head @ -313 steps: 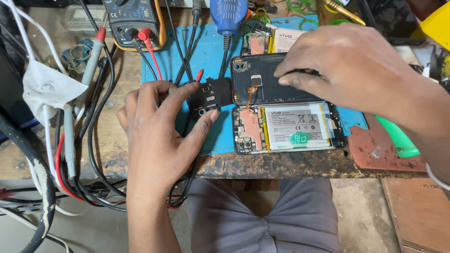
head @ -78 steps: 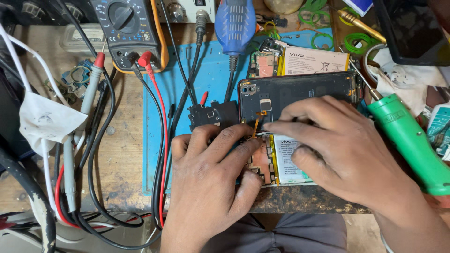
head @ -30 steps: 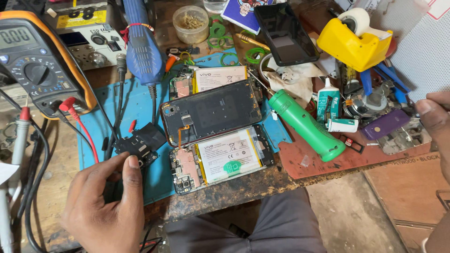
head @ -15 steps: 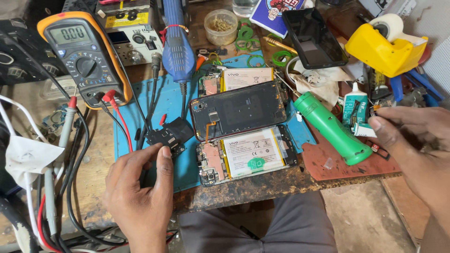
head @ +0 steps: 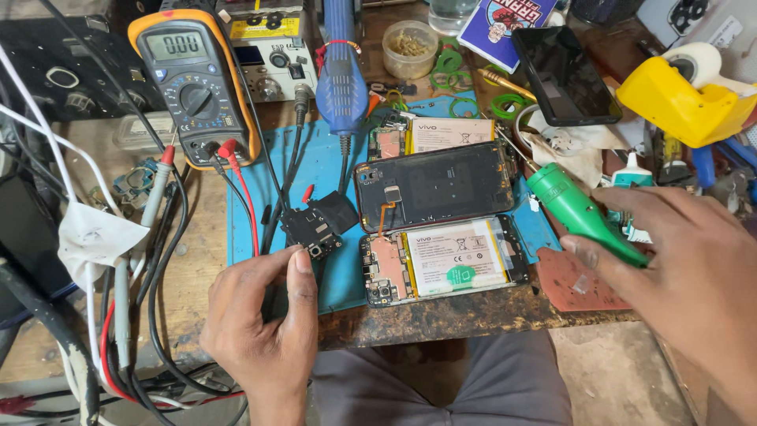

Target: The person works on a disassembled smartphone, applying adhesive tape to the battery and using a small tool to adjust internal components and ribbon cables. The phone remains open on the workbench throughout the clip.

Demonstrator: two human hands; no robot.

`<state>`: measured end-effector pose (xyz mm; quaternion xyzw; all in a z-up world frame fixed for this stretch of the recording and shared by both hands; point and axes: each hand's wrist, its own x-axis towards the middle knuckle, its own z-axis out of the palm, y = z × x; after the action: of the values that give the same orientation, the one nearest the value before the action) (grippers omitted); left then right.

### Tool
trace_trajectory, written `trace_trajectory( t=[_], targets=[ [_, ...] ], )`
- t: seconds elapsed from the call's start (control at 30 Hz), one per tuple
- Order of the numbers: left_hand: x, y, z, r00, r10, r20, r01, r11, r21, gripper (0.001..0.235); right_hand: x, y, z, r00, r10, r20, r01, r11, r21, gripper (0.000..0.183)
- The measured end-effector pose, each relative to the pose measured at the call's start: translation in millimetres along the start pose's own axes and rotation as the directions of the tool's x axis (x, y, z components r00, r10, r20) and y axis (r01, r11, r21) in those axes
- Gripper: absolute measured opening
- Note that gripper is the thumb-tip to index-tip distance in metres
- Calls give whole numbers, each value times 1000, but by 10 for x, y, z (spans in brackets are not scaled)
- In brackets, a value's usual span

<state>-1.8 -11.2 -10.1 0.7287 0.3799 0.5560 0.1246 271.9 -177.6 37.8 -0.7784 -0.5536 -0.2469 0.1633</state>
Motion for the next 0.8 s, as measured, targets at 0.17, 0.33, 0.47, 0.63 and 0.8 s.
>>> trace_trajectory(
  t=[0.17,0.33,0.47,0.63,0.8],
  targets=[
    [-35,-43,-1,999,54,7,-54,998,16,7,-91,-50,3,928,319,190,-304,947,-108,42],
    [-52,-57,-1,999,44,11,-44,999,21,7,-76,-53,81,935,349,64,-344,936,-73,36],
    [-50,-69,-3,999,35,18,-35,999,17,6,-98,-12,144,935,353,13,-353,935,1,34],
    [-52,-53,-1,999,45,17,-46,999,17,6,-131,15,145,932,361,31,-361,932,-29,35],
    [-44,-40,3,999,35,19,-35,999,38,7,-30,50,59,916,361,173,-332,927,-176,39]
  ],
)
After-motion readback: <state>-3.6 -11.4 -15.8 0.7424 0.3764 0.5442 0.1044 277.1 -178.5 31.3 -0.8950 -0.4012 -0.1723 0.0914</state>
